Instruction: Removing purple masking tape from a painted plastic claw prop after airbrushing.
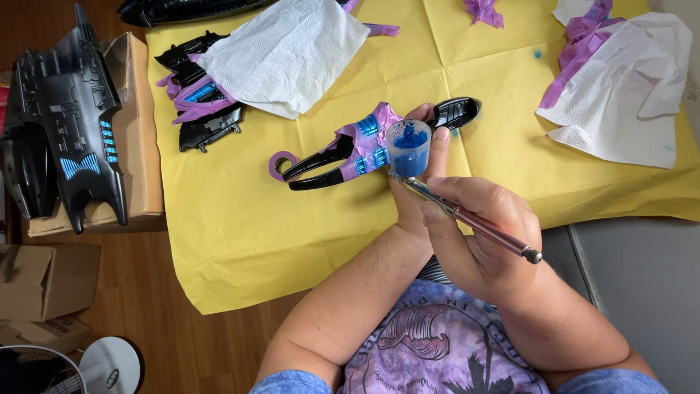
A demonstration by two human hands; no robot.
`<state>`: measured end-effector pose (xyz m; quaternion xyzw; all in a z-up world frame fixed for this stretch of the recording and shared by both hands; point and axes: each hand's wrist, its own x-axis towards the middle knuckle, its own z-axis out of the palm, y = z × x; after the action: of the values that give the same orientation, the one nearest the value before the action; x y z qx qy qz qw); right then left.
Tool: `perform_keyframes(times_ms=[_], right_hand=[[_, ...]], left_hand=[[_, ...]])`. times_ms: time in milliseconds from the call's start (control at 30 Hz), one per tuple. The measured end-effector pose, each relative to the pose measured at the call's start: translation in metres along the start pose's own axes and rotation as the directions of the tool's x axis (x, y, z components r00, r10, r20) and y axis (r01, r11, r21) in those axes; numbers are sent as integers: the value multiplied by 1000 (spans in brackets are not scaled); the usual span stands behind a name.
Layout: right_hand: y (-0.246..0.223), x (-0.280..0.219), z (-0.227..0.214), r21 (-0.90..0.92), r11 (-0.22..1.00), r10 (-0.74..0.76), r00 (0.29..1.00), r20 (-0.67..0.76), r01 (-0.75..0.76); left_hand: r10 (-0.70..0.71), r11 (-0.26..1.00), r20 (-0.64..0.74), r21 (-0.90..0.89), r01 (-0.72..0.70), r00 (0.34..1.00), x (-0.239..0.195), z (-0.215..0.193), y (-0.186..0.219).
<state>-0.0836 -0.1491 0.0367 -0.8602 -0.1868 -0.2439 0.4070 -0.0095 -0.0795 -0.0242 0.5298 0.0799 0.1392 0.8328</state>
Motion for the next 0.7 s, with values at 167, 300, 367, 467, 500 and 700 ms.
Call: perform_keyframes(times_ms=[167,300,367,467,500,700], right_hand=[[-9,9,-7,199,979,55,997,-62,-42],[2,6,-11,336,942,56,987,-148,-3],[8,0,-13,400,912,208,939,-274,-85],[27,-5,-24,356,933,187,912,-365,-49],[38,-10,-28,354,934,179,911,-371,-40],[81,-29,-50,315,948,193,870,-454,-46]], left_hand=[[40,951,68,-308,-17,997,14,-14,-55],[-116,856,37,-503,119,993,6,1,-26],[-86,962,-42,-265,72,995,1,6,-5],[-46,967,48,-247,56,998,-2,2,0],[-38,967,53,-251,51,998,-3,1,1],[-33,958,238,-268,99,971,-9,-19,1]])
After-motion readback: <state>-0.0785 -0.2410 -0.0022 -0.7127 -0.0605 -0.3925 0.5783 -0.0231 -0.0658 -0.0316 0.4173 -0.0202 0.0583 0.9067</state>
